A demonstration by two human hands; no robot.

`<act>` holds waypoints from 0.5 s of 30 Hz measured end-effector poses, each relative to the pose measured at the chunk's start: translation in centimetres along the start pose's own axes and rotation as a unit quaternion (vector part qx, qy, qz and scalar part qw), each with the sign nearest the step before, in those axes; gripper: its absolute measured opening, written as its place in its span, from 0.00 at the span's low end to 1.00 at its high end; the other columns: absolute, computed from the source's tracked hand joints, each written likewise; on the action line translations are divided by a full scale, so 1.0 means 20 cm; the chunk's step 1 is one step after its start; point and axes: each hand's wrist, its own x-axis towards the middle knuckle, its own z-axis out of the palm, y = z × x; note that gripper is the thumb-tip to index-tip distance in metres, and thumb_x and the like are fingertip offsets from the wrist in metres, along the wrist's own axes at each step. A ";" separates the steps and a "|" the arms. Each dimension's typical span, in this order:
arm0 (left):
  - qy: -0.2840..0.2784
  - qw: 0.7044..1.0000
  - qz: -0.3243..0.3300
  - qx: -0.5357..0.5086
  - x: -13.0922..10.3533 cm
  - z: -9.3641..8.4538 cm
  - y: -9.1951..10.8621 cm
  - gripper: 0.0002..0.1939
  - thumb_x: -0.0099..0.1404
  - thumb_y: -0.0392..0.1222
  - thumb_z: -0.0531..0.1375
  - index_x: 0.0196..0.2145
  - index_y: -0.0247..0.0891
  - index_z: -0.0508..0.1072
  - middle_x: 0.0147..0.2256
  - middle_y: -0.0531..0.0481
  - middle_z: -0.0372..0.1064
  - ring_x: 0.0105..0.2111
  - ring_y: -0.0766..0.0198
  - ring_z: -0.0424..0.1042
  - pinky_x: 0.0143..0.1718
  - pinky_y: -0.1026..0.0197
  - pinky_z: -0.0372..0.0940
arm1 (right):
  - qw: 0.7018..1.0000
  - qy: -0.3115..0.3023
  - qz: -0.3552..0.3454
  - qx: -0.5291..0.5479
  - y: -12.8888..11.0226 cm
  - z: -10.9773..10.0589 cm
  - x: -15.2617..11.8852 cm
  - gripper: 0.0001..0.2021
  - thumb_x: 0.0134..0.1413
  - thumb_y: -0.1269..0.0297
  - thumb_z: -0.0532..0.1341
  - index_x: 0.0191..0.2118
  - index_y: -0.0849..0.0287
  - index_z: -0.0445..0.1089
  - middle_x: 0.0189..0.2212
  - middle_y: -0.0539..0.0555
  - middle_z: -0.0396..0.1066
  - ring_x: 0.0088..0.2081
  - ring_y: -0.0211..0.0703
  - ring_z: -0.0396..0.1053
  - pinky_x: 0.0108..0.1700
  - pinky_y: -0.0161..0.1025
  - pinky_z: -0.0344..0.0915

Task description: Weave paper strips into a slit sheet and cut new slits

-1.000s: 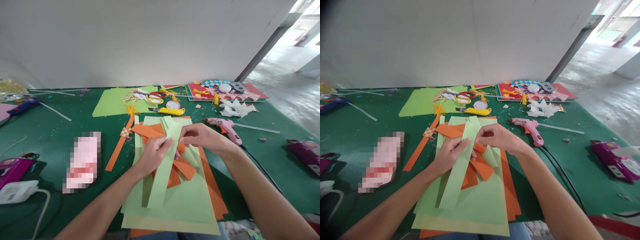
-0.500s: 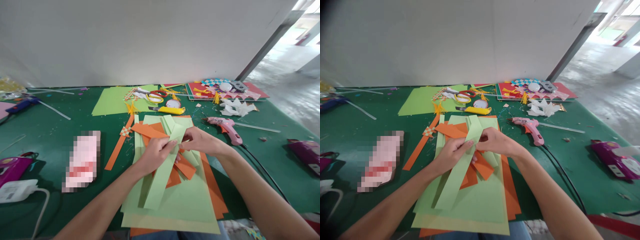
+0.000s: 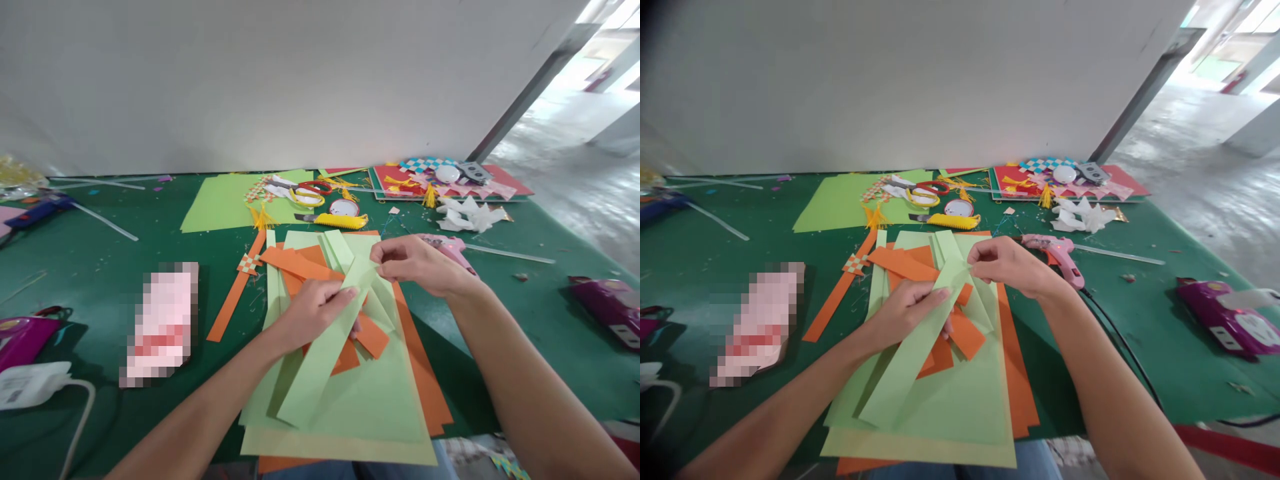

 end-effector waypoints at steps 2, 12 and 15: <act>-0.001 1.000 0.002 -0.004 0.00 0.00 0.01 0.23 0.69 0.50 0.49 0.24 0.35 0.71 0.25 0.47 0.74 0.25 0.63 0.73 0.32 0.63 0.67 | 1.000 0.010 0.001 0.007 0.01 -0.02 0.00 0.03 0.42 0.70 0.60 0.22 0.60 0.64 0.18 0.46 0.59 0.22 0.33 0.54 0.22 0.34 0.46; 0.002 1.000 -0.005 -0.012 0.00 0.00 -0.01 0.23 0.69 0.51 0.50 0.25 0.35 0.73 0.26 0.47 0.75 0.26 0.62 0.74 0.31 0.63 0.67 | 0.996 0.022 -0.039 0.077 0.02 0.02 0.01 0.10 0.52 0.57 0.62 0.32 0.60 0.71 0.27 0.50 0.65 0.23 0.33 0.55 0.23 0.35 0.49; 0.001 1.000 -0.009 -0.018 0.01 0.00 0.00 0.22 0.68 0.51 0.51 0.26 0.34 0.74 0.27 0.46 0.76 0.28 0.61 0.75 0.32 0.63 0.67 | 0.997 0.008 -0.059 0.058 -0.01 0.07 0.01 0.11 0.50 0.56 0.64 0.28 0.61 0.70 0.23 0.48 0.61 0.24 0.33 0.54 0.24 0.35 0.49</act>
